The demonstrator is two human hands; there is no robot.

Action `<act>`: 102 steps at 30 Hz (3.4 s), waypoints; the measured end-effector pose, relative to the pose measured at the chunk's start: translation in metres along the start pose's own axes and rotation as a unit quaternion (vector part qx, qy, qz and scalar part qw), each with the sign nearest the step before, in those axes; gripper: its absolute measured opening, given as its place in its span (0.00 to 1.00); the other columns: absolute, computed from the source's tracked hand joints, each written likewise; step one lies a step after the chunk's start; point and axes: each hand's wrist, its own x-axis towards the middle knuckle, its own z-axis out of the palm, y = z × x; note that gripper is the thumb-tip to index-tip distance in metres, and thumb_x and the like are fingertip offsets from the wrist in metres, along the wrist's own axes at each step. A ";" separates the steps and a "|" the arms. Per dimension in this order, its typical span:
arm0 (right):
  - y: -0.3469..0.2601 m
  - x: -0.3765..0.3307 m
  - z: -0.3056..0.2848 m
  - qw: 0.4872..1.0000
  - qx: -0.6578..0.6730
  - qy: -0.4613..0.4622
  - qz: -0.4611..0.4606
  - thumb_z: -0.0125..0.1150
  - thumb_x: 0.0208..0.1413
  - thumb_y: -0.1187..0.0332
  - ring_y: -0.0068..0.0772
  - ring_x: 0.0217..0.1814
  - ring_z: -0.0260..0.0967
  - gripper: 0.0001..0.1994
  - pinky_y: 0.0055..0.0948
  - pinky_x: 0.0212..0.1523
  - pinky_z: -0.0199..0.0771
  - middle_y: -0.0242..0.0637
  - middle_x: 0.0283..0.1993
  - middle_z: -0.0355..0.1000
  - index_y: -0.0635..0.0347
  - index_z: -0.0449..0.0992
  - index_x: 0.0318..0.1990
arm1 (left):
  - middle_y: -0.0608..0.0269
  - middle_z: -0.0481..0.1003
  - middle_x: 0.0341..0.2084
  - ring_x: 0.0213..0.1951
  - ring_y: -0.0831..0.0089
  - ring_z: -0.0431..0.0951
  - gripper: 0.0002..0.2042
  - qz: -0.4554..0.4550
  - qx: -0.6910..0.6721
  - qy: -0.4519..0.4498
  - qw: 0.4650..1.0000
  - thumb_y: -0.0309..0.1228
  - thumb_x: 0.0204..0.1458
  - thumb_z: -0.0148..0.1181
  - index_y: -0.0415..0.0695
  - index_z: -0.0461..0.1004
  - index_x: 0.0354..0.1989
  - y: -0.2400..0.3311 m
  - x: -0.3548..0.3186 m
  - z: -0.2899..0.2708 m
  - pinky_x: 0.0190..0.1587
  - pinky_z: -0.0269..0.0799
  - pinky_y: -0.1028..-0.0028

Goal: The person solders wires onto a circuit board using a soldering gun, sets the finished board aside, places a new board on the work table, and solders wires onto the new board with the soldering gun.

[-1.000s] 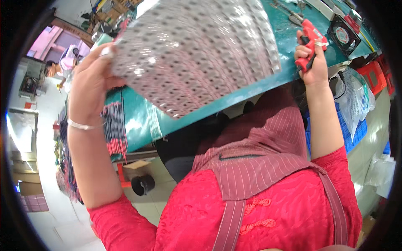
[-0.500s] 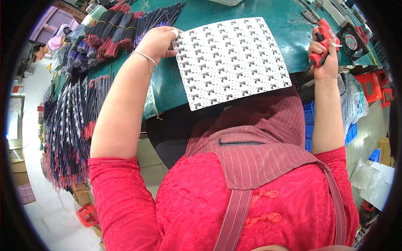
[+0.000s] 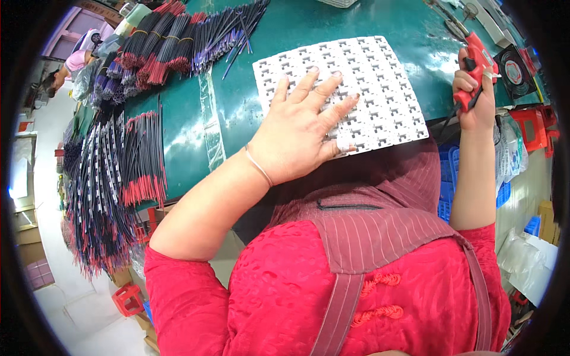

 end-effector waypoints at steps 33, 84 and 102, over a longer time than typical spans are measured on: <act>0.012 -0.012 0.020 0.993 -0.090 0.074 0.004 0.48 0.68 0.56 0.13 0.27 0.52 0.29 0.14 0.25 0.62 0.48 0.61 0.63 0.66 0.51 0.68 | 0.50 0.67 0.57 0.57 0.47 0.67 0.26 -0.041 -0.075 0.058 0.995 0.40 0.48 0.64 0.49 0.71 0.57 -0.010 0.023 -0.005 0.57 0.60 0.48; -0.008 -0.016 0.001 0.997 -0.051 -0.022 0.057 0.48 0.68 0.64 0.16 0.30 0.51 0.28 0.16 0.32 0.61 0.49 0.62 0.61 0.76 0.49 0.67 | 0.52 0.74 0.40 0.43 0.49 0.76 0.13 -0.158 0.165 0.179 0.957 0.31 0.47 0.63 0.44 0.73 0.42 -0.114 0.008 -0.047 0.45 0.73 0.59; -0.010 -0.008 -0.011 0.995 -0.078 -0.050 0.033 0.46 0.68 0.66 0.19 0.32 0.52 0.27 0.18 0.35 0.63 0.56 0.66 0.57 0.71 0.48 0.69 | 0.38 0.75 0.37 0.40 0.44 0.79 0.15 -0.511 0.324 -0.024 0.795 0.33 0.46 0.58 0.34 0.71 0.39 -0.138 -0.155 -0.055 0.46 0.75 0.56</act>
